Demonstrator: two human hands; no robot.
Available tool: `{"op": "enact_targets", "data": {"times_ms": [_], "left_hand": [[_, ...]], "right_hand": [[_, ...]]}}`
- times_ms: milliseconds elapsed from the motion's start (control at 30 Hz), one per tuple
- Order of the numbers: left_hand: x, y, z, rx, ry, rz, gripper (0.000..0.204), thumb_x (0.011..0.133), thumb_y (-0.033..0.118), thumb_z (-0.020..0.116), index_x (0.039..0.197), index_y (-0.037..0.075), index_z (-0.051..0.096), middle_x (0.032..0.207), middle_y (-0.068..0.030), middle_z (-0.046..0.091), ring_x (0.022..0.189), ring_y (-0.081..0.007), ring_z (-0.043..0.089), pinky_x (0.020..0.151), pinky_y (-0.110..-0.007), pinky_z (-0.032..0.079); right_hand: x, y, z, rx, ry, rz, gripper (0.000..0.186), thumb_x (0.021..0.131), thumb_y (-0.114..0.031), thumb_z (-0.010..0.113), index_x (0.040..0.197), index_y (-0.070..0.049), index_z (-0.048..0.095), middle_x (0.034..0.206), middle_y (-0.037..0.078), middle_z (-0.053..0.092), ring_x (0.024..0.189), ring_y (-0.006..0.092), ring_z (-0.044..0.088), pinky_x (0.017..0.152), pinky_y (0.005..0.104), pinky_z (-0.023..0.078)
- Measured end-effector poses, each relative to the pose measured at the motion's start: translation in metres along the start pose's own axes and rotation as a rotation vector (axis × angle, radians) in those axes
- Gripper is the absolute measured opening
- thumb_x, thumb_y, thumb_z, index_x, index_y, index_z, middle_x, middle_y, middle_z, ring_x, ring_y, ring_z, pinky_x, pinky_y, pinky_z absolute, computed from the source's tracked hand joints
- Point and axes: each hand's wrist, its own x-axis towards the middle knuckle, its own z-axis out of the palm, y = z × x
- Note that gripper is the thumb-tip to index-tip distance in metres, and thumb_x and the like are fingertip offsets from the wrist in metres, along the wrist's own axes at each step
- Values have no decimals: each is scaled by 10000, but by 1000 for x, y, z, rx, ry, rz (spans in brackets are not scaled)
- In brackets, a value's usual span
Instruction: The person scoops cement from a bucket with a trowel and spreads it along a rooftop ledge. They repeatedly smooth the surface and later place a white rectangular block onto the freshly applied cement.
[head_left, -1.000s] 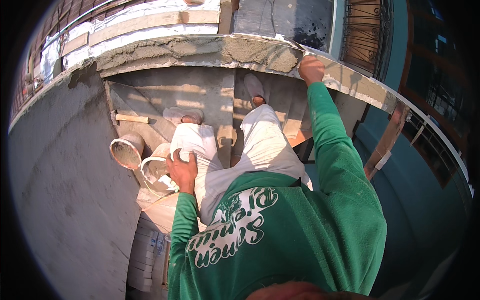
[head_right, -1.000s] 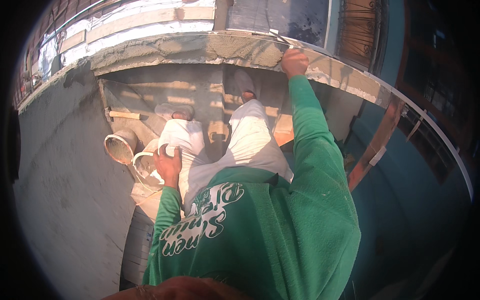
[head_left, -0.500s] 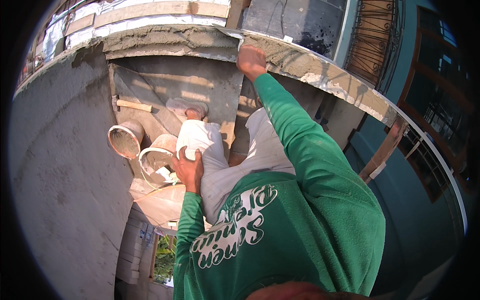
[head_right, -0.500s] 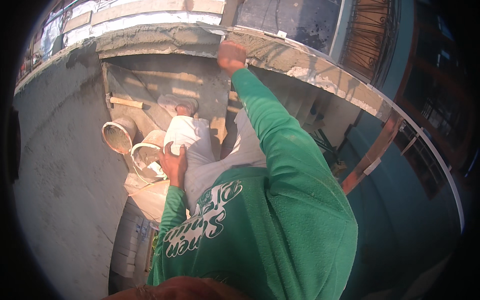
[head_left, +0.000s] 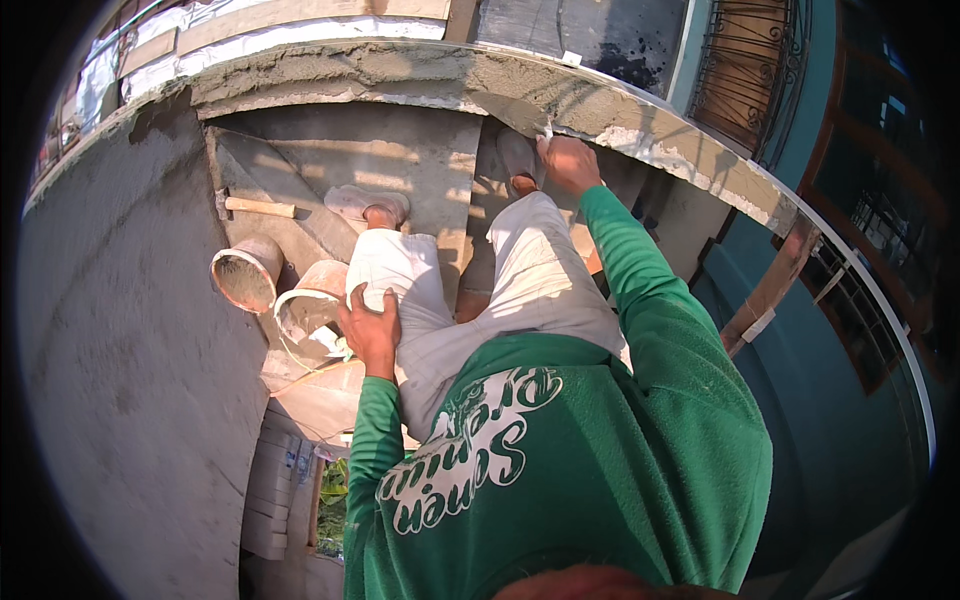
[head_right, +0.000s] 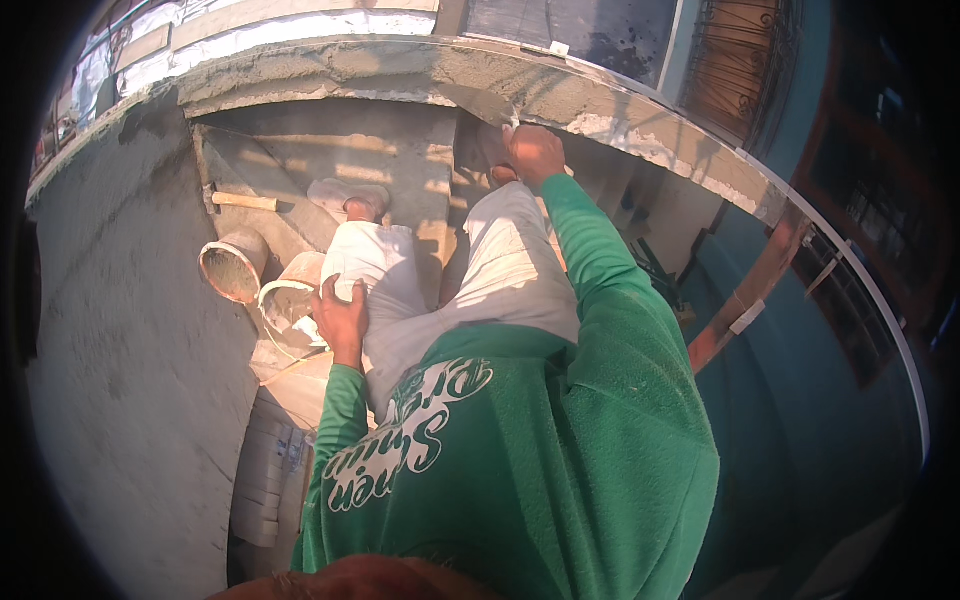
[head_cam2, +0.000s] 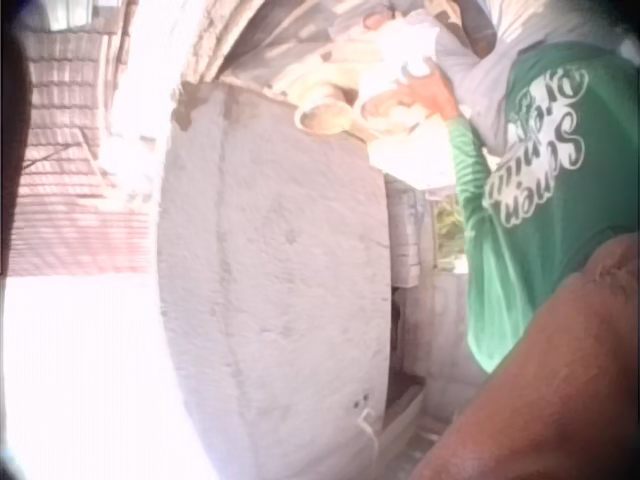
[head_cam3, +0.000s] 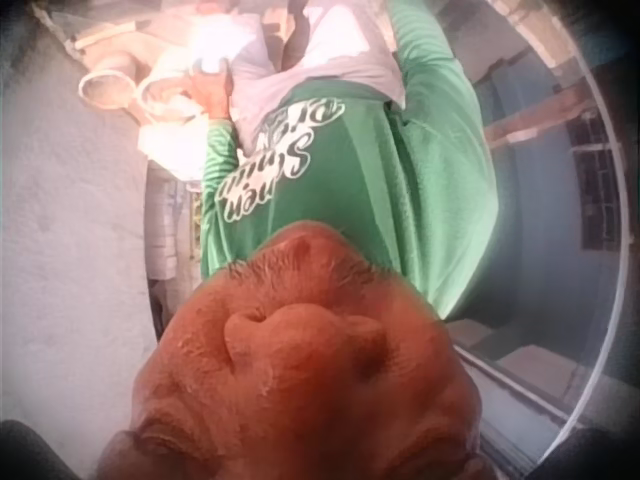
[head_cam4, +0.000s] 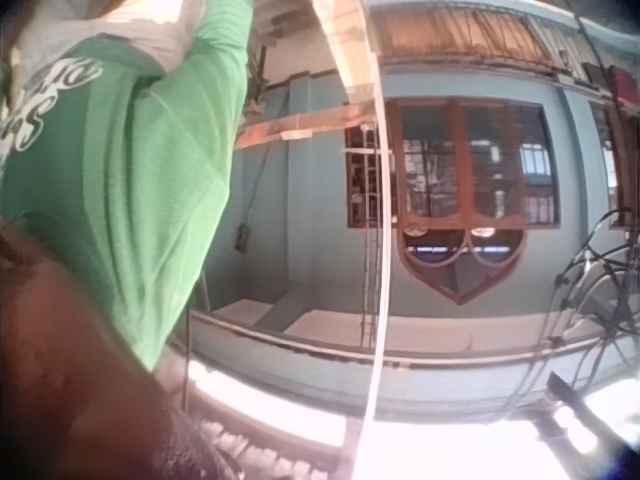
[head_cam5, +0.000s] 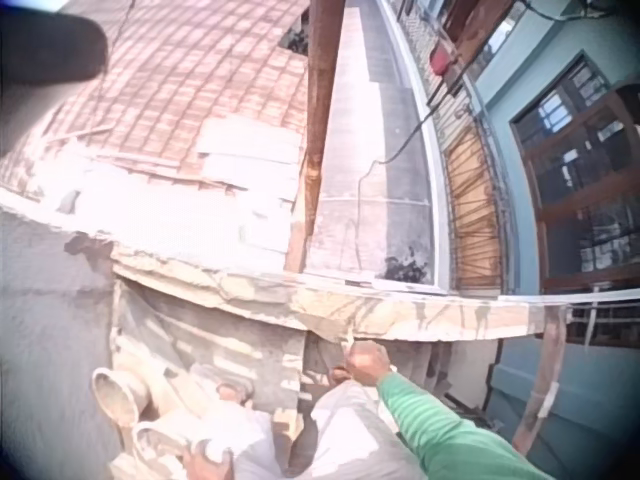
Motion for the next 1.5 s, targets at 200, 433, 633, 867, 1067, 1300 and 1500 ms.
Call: {"op": "enact_targets", "data": {"times_ms": [200,433,633,867,1067,1300,1500], "left_hand": [[-2,8,2,72,38,41,619,877,473,789,1399,161,673,1534,-220,513,1392,-436,521,1153,-517,439],[-6,13,4,60,24,61,607,871,471,797,1391,180,680,1534,-217,515,1401,-431,519,1147,-543,441],[-6,11,9,99,38,74,611,868,475,800,1390,182,678,1542,-222,508,1402,-440,520,1126,-558,461],[-8,7,11,79,43,78,619,873,468,795,1397,161,673,1534,-246,506,1400,-444,518,1155,-522,441],[-13,6,14,72,42,66,635,881,461,784,1413,137,662,1560,-269,485,1421,-442,501,1175,-510,423],[-13,-5,24,75,88,98,626,875,475,795,1411,177,667,1514,-235,521,1390,-422,537,1131,-520,464],[-20,0,14,-4,-16,-5,646,875,478,785,1431,176,653,1566,-237,485,1391,-440,524,1155,-510,441]], "right_hand": [[-17,75,-25,-33,-108,168,639,1103,-504,406,1030,5,783,1099,268,759,1092,449,713,966,544,535],[-29,181,-34,-117,37,116,592,1082,-543,467,1003,-55,794,1000,263,762,1018,474,719,950,543,544],[-29,222,-53,-171,-29,201,618,1064,-583,484,1015,-55,802,1006,266,761,1008,475,717,938,565,532],[-70,238,-46,-22,98,454,585,1050,-561,471,1054,-71,789,1133,226,756,1138,464,677,1013,551,494],[-39,124,34,399,141,393,562,1017,-533,538,1080,-25,771,1107,245,758,1120,466,689,998,563,502],[52,-101,36,435,82,187,610,1054,-502,479,1158,34,752,1168,328,731,1161,510,681,1036,578,510],[57,-63,38,360,-72,318,641,1052,-511,455,1224,31,752,1303,313,702,1262,496,648,1100,553,494]]}}
